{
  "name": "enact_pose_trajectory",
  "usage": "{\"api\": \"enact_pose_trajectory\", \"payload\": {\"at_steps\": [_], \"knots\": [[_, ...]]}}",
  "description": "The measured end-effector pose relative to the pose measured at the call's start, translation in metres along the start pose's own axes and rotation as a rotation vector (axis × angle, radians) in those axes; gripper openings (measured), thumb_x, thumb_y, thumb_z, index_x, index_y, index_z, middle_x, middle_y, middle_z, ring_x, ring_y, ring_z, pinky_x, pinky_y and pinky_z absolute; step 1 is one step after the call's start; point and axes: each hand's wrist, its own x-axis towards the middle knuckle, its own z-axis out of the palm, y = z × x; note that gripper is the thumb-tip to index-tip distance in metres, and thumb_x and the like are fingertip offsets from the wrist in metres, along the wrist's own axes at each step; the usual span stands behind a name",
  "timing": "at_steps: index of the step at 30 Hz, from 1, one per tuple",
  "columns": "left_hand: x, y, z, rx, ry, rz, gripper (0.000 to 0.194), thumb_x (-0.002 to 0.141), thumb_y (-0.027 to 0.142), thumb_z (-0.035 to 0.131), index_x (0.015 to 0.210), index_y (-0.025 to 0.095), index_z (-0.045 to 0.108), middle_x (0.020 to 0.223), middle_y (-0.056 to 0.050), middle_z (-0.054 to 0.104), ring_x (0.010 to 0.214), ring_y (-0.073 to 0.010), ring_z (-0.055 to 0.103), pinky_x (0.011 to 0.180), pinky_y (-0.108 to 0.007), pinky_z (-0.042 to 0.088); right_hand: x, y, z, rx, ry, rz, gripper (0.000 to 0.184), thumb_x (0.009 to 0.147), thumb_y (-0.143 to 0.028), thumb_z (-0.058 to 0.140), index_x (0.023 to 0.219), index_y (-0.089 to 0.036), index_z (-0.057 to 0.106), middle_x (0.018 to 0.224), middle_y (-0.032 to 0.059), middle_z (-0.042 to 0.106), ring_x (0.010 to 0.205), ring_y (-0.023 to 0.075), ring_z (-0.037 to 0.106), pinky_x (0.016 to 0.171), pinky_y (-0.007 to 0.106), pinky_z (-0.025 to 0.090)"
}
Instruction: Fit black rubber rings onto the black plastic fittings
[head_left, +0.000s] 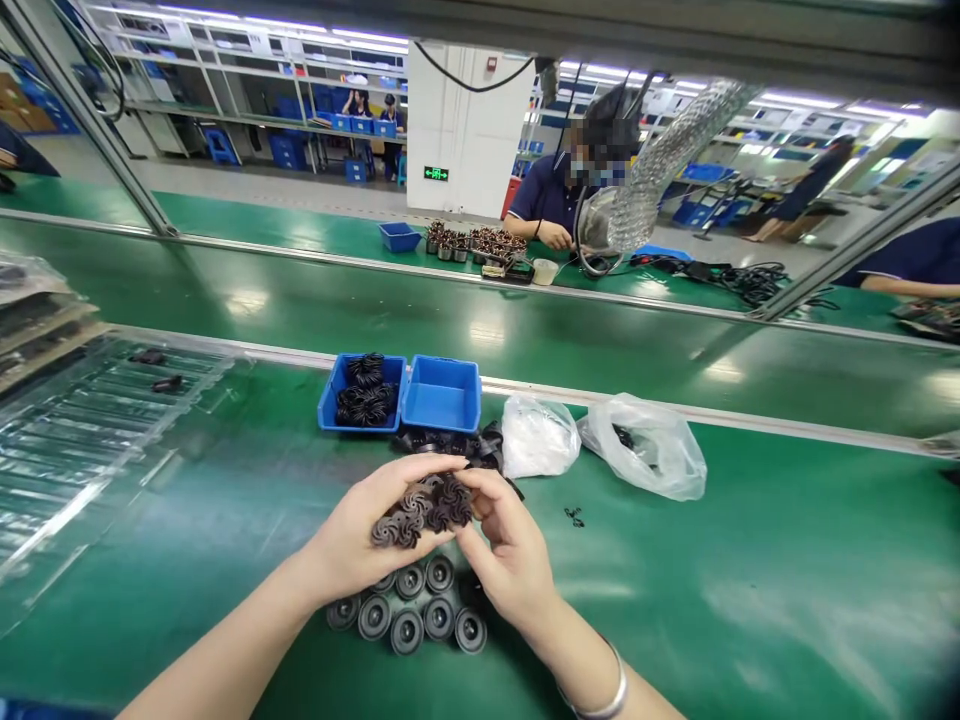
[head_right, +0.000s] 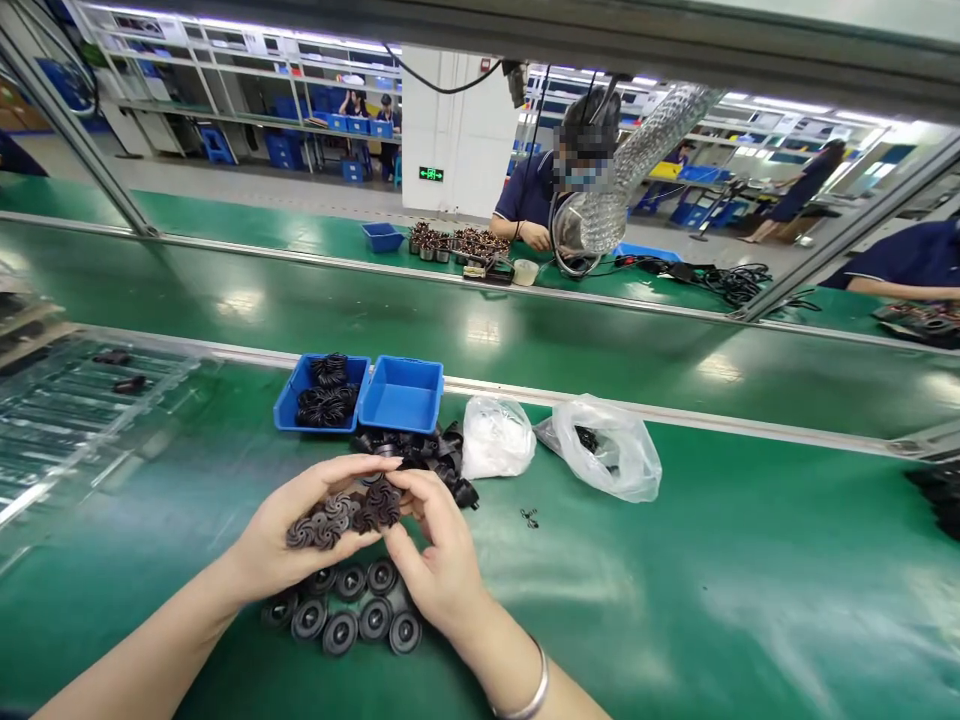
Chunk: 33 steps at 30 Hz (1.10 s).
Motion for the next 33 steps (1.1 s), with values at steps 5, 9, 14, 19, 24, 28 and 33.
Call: {"api": "enact_pose_trajectory", "payload": {"at_steps": [5, 9, 14, 19, 24, 28, 33], "knots": [[0.001, 0.006, 0.001, -0.367, 0.039, -0.339, 0.062, 0.076, 0.015, 0.08, 0.134, 0.028, 0.06, 0.139, -0.011, 0.061, 0.125, -0.0308, 0.06, 0.109, -0.042, 0.047, 0.003, -0.001, 0.002, -0.048, 0.045, 0.142, 0.026, 0.094, -0.029, 0.062, 0.119, -0.023, 0.06, 0.096, 0.0051, 0.064, 0.083, 0.0166, 0.062, 0.075, 0.029, 0.054], [0.005, 0.004, -0.003, -0.807, 0.011, -0.587, 0.044, 0.09, 0.024, 0.066, 0.133, 0.023, 0.06, 0.143, -0.012, 0.058, 0.13, -0.0334, 0.056, 0.107, -0.048, 0.05, 0.007, -0.001, 0.002, 0.07, 0.076, 0.303, 0.03, 0.094, -0.037, 0.062, 0.12, -0.023, 0.057, 0.075, -0.0031, 0.054, 0.062, 0.0103, 0.052, 0.058, 0.023, 0.046], [0.008, -0.004, -0.005, -1.12, 0.081, -0.802, 0.04, 0.098, 0.032, 0.051, 0.128, 0.01, 0.065, 0.135, -0.017, 0.064, 0.121, -0.0339, 0.063, 0.105, -0.048, 0.052, 0.009, 0.0, -0.001, 0.102, 0.065, 0.322, 0.032, 0.095, -0.043, 0.059, 0.119, -0.022, 0.057, 0.068, -0.0061, 0.043, 0.055, 0.0082, 0.043, 0.05, 0.021, 0.037], [0.011, -0.008, -0.005, -1.225, 0.069, -0.87, 0.044, 0.099, 0.036, 0.05, 0.124, 0.004, 0.066, 0.132, -0.02, 0.065, 0.119, -0.0338, 0.065, 0.109, -0.044, 0.049, 0.009, 0.0, -0.005, 0.103, 0.068, 0.318, 0.031, 0.096, -0.044, 0.057, 0.116, -0.02, 0.062, 0.07, -0.0045, 0.045, 0.056, 0.0085, 0.042, 0.051, 0.023, 0.037], [0.011, -0.008, -0.005, -1.22, 0.037, -0.904, 0.046, 0.098, 0.041, 0.051, 0.122, 0.005, 0.067, 0.131, -0.02, 0.065, 0.122, -0.0355, 0.062, 0.1, -0.04, 0.056, 0.009, -0.003, -0.008, 0.063, 0.055, 0.299, 0.028, 0.097, -0.041, 0.056, 0.115, -0.02, 0.062, 0.069, -0.0045, 0.045, 0.056, 0.0085, 0.043, 0.051, 0.022, 0.037], [0.011, -0.009, -0.005, -1.188, 0.012, -0.921, 0.047, 0.097, 0.045, 0.051, 0.12, 0.008, 0.068, 0.133, -0.02, 0.064, 0.123, -0.0376, 0.061, 0.089, -0.038, 0.061, 0.01, -0.004, -0.009, -0.005, 0.052, 0.28, 0.028, 0.098, -0.042, 0.053, 0.114, -0.02, 0.063, 0.071, -0.0029, 0.049, 0.057, 0.0096, 0.046, 0.052, 0.022, 0.039], [0.01, -0.012, -0.004, -1.178, -0.011, -0.938, 0.05, 0.097, 0.048, 0.05, 0.12, 0.008, 0.069, 0.137, -0.02, 0.061, 0.123, -0.0399, 0.06, 0.089, -0.042, 0.06, 0.009, -0.005, -0.011, -0.019, 0.046, 0.262, 0.03, 0.1, -0.042, 0.049, 0.115, -0.02, 0.063, 0.07, -0.0014, 0.051, 0.059, 0.011, 0.049, 0.053, 0.023, 0.042]]}}
